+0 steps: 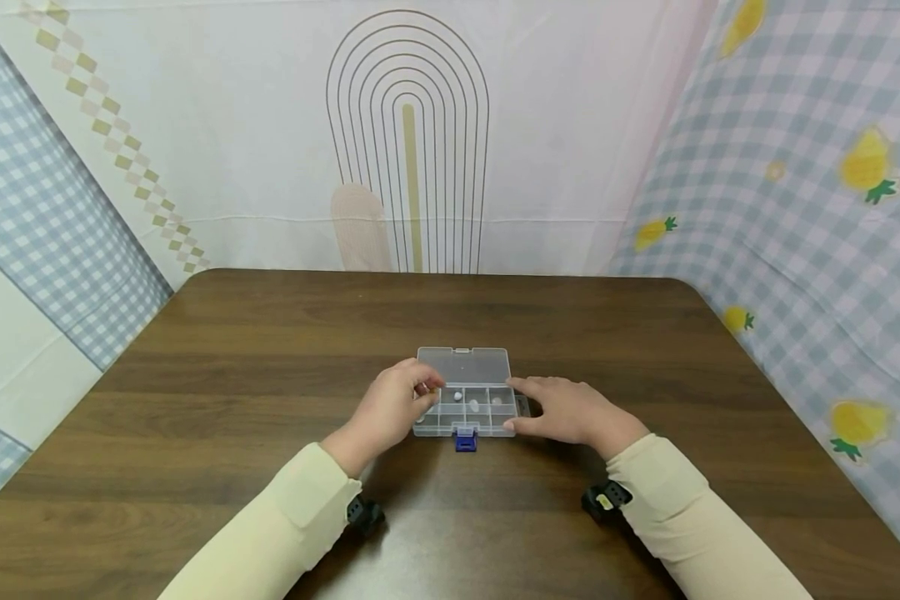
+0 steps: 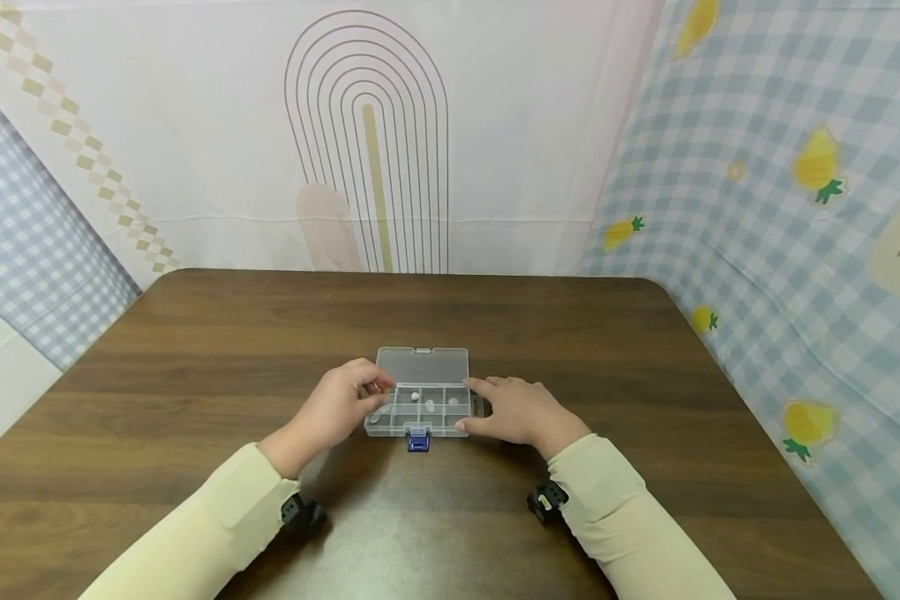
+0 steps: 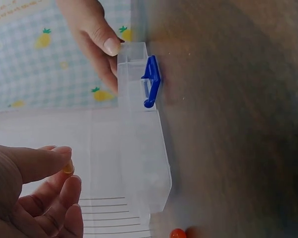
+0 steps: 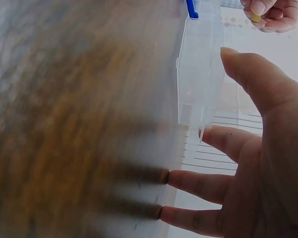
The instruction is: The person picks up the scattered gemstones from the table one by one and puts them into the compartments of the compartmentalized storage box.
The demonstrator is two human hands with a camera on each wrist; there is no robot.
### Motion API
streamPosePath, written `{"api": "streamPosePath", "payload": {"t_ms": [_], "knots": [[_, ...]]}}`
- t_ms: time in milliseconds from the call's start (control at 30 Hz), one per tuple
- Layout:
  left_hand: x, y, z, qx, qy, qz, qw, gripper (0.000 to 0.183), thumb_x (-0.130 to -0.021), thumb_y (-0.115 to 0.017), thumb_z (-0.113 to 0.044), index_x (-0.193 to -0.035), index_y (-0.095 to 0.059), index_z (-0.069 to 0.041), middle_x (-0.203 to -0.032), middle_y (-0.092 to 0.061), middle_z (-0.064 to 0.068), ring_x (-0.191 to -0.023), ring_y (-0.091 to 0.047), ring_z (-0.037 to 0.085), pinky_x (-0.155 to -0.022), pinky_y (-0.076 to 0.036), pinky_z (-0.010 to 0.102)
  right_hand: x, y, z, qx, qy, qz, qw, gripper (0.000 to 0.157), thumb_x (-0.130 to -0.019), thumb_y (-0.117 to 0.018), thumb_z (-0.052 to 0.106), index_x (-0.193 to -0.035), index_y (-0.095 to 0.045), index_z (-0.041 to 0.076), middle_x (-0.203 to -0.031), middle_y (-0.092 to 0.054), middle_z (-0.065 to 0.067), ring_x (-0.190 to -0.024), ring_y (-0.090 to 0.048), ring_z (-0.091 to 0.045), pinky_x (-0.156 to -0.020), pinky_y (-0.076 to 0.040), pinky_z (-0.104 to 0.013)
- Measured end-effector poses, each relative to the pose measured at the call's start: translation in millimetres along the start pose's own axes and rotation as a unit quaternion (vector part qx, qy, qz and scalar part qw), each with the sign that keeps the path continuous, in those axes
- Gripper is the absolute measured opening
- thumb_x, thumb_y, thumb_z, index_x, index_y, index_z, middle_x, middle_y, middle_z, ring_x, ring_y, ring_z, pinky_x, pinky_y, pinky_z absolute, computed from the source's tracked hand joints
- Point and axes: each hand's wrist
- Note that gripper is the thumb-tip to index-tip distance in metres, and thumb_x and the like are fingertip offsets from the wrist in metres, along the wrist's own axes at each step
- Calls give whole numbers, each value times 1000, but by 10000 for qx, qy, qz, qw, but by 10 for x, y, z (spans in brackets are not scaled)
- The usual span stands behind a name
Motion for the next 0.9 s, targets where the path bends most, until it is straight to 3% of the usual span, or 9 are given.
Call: {"api": "streamPosePath", "payload": {"t_ms": [233,600,900], "knots": [[7,-36,-50,74,70,212,9997,11,-85,-70,0,-95,-71,-4,-95,-64,2,-83,-61,18,-73,-51,30,-5,-2,4,1,-14,1,10000,77,-88,-55,63,-146,-43,15,-144,-47,-16,-131,-44,-38,-101,-38,-58],[-8,-89,-54,230,-86,426,9988,10,-85,-70,1,-93,-71,-4,-92,-63,1,-81,-59,16,-71,-50,26,-15,-22,-14,-14,-9,-41,10000,77,-87,-54,65,-146,-43,16,-144,-47,-16,-130,-45,-37,-100,-39,-58],[-12,-131,-30,-296,-466,473,9974,12,-86,-68,1,-95,-72,-6,-96,-65,2,-81,-61,16,-73,-51,29,-16,-18,-21,-10,-14,-81,10000,78,-87,-55,65,-146,-44,16,-143,-48,-16,-130,-46,-37,-99,-40,-57]]}}
Point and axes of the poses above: each hand's wrist, its own x-axis away from the middle knuckle, its own y-axis out of the back of the hand, z = x × y
